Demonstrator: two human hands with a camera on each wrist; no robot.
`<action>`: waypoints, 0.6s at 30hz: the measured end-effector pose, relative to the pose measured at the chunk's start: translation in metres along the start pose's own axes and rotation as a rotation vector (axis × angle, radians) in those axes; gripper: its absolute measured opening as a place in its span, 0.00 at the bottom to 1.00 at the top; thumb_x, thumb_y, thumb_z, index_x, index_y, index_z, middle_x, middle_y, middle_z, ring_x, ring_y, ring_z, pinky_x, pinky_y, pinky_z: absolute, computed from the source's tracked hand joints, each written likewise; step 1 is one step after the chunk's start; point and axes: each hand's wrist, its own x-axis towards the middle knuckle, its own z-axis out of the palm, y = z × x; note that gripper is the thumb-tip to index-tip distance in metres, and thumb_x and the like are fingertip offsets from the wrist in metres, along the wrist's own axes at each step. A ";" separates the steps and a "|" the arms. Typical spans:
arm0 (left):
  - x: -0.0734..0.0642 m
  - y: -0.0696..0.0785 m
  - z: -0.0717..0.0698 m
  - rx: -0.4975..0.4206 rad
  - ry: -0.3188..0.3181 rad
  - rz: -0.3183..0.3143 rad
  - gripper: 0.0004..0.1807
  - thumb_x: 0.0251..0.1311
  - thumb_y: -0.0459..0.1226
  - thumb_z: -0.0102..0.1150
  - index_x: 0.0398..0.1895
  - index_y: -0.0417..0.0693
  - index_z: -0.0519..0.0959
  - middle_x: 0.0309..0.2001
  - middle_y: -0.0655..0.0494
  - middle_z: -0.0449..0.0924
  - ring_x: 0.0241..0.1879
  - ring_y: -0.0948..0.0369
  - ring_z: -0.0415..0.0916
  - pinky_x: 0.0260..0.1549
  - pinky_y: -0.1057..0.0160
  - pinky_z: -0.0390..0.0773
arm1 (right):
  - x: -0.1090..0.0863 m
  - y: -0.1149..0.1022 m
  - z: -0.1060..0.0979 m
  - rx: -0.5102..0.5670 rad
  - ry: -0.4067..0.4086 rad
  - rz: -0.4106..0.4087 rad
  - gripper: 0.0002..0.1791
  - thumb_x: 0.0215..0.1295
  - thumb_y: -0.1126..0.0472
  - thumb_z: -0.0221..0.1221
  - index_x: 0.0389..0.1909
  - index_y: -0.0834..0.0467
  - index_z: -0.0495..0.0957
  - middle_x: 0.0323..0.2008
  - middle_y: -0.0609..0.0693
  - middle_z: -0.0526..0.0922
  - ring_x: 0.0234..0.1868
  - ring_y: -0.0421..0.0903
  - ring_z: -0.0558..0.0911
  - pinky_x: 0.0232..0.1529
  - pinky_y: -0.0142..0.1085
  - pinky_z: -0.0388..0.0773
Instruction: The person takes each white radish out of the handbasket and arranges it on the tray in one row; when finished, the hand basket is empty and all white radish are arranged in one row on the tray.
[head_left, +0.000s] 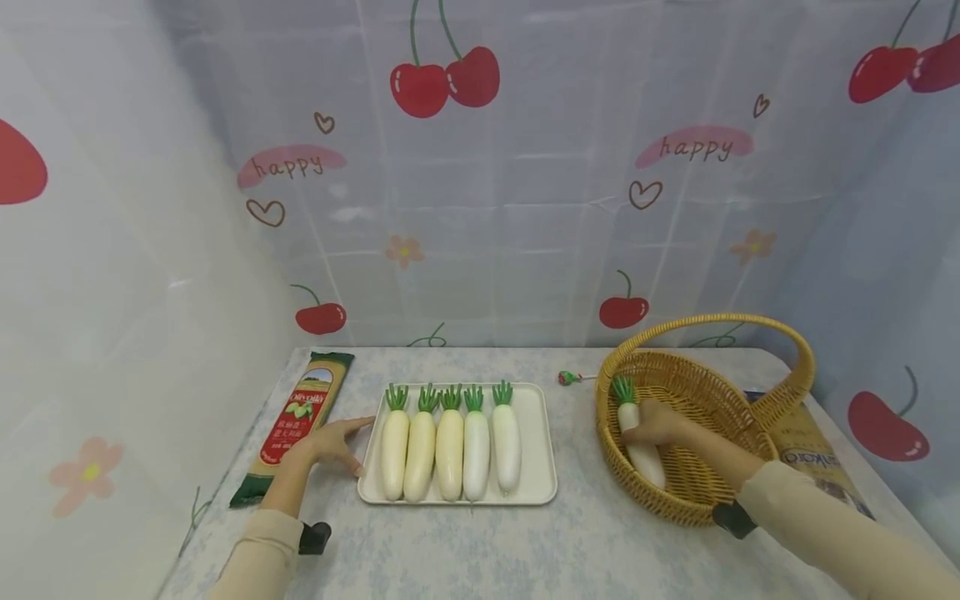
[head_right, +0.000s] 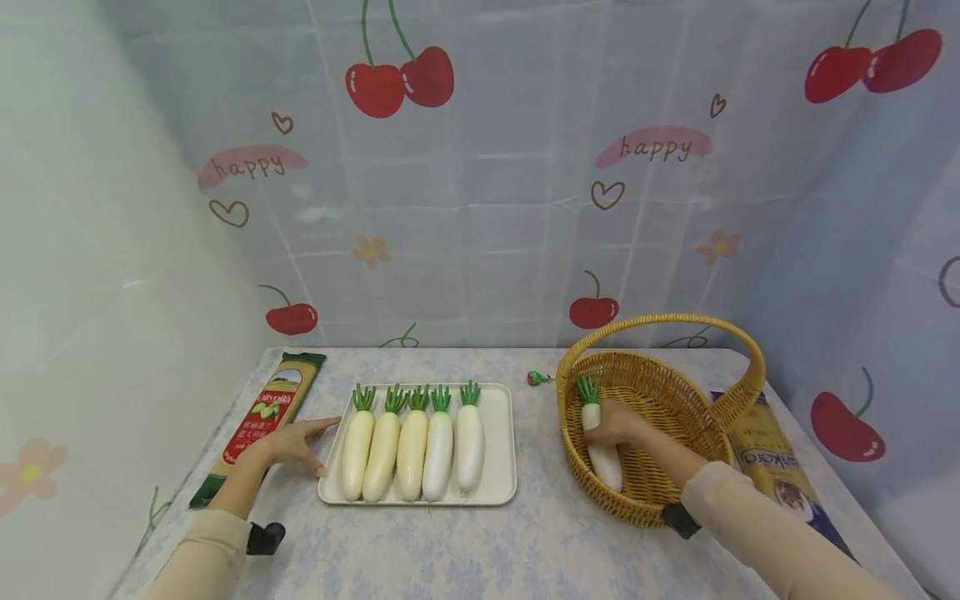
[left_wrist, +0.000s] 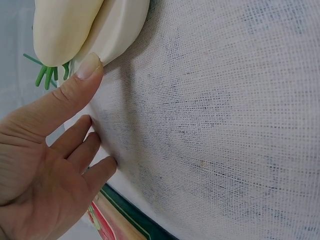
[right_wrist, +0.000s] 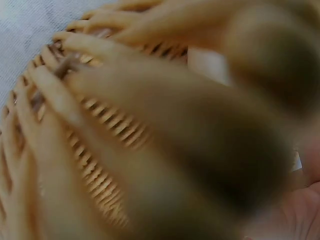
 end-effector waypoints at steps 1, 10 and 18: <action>0.000 0.000 0.000 0.002 -0.002 -0.003 0.53 0.34 0.35 0.78 0.68 0.37 0.60 0.65 0.27 0.58 0.65 0.34 0.54 0.61 0.39 0.60 | -0.001 0.000 -0.001 0.016 -0.003 0.006 0.20 0.54 0.59 0.61 0.34 0.71 0.66 0.27 0.58 0.72 0.25 0.48 0.77 0.23 0.40 0.81; 0.002 -0.001 0.000 -0.008 -0.005 -0.003 0.53 0.34 0.34 0.78 0.68 0.37 0.60 0.65 0.27 0.57 0.65 0.34 0.53 0.62 0.39 0.60 | -0.016 -0.007 -0.022 0.156 0.001 0.001 0.40 0.57 0.57 0.62 0.56 0.83 0.56 0.39 0.69 0.72 0.36 0.55 0.79 0.32 0.47 0.83; 0.001 -0.001 0.001 -0.011 -0.001 -0.003 0.53 0.34 0.34 0.78 0.68 0.36 0.61 0.65 0.27 0.58 0.65 0.34 0.53 0.62 0.39 0.59 | -0.035 -0.013 -0.037 0.190 -0.015 -0.040 0.45 0.60 0.55 0.61 0.62 0.82 0.51 0.46 0.73 0.71 0.42 0.58 0.79 0.37 0.48 0.82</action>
